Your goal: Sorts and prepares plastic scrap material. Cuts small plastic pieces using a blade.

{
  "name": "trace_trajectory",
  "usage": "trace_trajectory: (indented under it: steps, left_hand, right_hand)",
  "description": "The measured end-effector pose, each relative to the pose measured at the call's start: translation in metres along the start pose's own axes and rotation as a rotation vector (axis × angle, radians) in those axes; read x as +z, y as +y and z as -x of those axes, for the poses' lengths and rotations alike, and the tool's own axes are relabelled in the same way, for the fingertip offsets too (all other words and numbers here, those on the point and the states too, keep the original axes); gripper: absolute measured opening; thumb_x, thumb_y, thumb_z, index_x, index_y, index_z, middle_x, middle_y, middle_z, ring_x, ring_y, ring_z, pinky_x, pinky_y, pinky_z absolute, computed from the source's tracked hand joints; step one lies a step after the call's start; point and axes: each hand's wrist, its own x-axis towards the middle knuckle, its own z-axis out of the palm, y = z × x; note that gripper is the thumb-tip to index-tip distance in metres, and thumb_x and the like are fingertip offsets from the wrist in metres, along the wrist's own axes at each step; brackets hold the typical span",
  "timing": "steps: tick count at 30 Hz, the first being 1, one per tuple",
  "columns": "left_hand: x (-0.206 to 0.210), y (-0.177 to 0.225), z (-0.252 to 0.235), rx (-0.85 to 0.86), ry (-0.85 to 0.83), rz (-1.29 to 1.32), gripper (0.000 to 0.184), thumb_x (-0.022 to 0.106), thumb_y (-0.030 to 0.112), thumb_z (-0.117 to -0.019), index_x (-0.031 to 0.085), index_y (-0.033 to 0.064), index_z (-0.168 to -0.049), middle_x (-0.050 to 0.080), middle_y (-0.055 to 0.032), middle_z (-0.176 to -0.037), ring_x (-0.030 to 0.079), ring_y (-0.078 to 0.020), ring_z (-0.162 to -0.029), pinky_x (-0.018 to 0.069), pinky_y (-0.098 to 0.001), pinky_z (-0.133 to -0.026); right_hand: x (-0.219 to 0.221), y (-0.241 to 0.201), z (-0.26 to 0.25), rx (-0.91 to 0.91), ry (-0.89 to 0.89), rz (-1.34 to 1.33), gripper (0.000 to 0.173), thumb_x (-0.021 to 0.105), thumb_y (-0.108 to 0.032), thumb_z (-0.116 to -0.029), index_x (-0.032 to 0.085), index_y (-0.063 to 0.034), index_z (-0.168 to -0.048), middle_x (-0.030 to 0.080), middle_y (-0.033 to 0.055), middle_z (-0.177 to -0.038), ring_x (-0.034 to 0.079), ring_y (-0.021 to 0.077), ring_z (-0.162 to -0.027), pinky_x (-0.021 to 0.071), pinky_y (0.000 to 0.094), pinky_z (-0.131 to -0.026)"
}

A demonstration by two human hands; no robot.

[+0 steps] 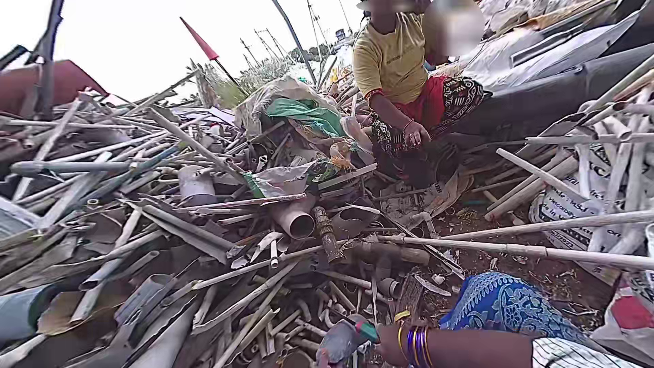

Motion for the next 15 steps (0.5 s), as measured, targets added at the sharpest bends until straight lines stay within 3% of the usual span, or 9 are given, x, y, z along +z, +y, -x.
trace_trajectory:
  steps: [2,7,10,15]
  left_hand:
    - [0.007,0.011,0.012,-0.020,0.034,-0.021,0.038,0.041,0.015,-0.1109,0.041,-0.0080,-0.141,0.050,-0.0254,-0.132,0.057,-0.0280,-0.107,0.0517,-0.0425,-0.091]
    - [-0.001,0.043,0.037,0.063,0.097,0.061,0.034,0.043,0.013,-0.1098,0.044,-0.0051,-0.139,0.052,-0.0210,-0.129,0.055,-0.0251,-0.107,0.0498,-0.0388,-0.092]
    - [-0.037,0.080,0.042,0.190,0.131,0.072,0.031,0.044,0.012,-0.1091,0.045,-0.0032,-0.136,0.054,-0.0167,-0.120,0.058,-0.0211,-0.100,0.0521,-0.0360,-0.086]
    - [-0.128,0.156,0.080,0.459,0.258,0.029,0.026,0.043,0.012,-0.1099,0.047,-0.0011,-0.132,0.057,-0.0110,-0.110,0.063,-0.0155,-0.092,0.0561,-0.0315,-0.081]
  right_hand:
    - [0.012,0.006,-0.009,0.026,-0.098,0.060,0.051,0.047,-0.022,-0.1088,0.038,0.0127,-0.145,0.057,0.0371,-0.131,0.058,0.0486,-0.124,0.0458,0.0617,-0.102]
    - [-0.007,0.012,0.004,0.009,-0.081,0.311,0.059,0.059,-0.011,-0.0998,0.034,0.0092,-0.150,0.058,0.0358,-0.131,0.059,0.0500,-0.123,0.0469,0.0661,-0.098]
    - [-0.018,0.011,0.004,0.051,-0.029,0.352,0.054,0.056,-0.011,-0.1006,0.038,0.0077,-0.148,0.058,0.0336,-0.132,0.059,0.0486,-0.124,0.0475,0.0650,-0.098]
    - [-0.014,0.021,-0.009,0.122,-0.076,0.479,0.038,0.058,-0.014,-0.1018,0.059,0.0146,-0.126,0.059,0.0335,-0.132,0.057,0.0477,-0.126,0.0445,0.0654,-0.102]
